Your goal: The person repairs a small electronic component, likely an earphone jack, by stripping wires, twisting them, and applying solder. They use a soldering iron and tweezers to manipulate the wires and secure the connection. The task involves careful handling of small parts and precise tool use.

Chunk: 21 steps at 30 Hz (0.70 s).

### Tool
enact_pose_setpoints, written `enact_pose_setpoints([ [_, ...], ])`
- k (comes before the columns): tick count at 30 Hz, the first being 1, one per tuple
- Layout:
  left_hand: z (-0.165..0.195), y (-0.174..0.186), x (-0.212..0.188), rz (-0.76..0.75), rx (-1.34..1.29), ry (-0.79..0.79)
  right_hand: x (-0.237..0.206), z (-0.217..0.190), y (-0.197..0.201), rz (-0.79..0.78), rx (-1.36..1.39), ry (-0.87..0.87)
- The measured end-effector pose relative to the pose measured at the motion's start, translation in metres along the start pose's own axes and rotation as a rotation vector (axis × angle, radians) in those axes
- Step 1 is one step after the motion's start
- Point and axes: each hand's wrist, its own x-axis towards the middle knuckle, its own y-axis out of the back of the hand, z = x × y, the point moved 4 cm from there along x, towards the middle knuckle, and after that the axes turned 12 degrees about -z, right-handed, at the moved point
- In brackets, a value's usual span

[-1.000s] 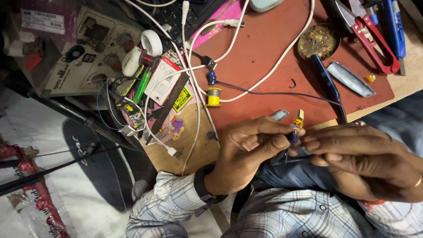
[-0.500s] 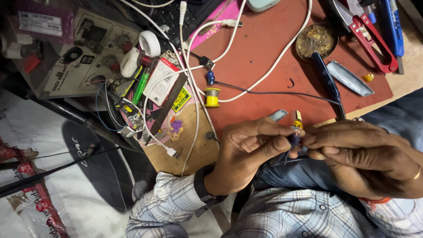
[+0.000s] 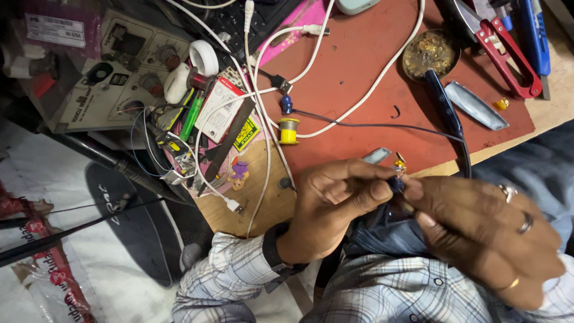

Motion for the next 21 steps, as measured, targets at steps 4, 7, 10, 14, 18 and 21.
enact_pose_setpoints([
  [4,-0.007,0.001,-0.001,0.050,-0.012,0.014,0.001,0.000,-0.001,0.051,-0.174,0.232],
  [7,-0.009,0.002,-0.001,0.044,-0.022,-0.004,-0.007,0.001,-0.003,0.013,-0.264,0.297],
  [10,-0.009,0.003,-0.001,0.051,-0.050,0.019,-0.014,0.005,-0.006,-0.068,-0.063,0.080],
  [14,-0.004,-0.002,0.001,-0.006,-0.044,-0.023,-0.014,0.027,-0.008,-0.002,0.404,-0.249],
  [18,-0.003,-0.004,0.000,-0.022,-0.021,-0.011,-0.006,0.036,0.005,-0.187,0.481,-0.076],
  [21,-0.002,-0.003,0.000,-0.024,-0.005,-0.016,-0.011,0.038,0.005,-0.065,0.597,-0.060],
])
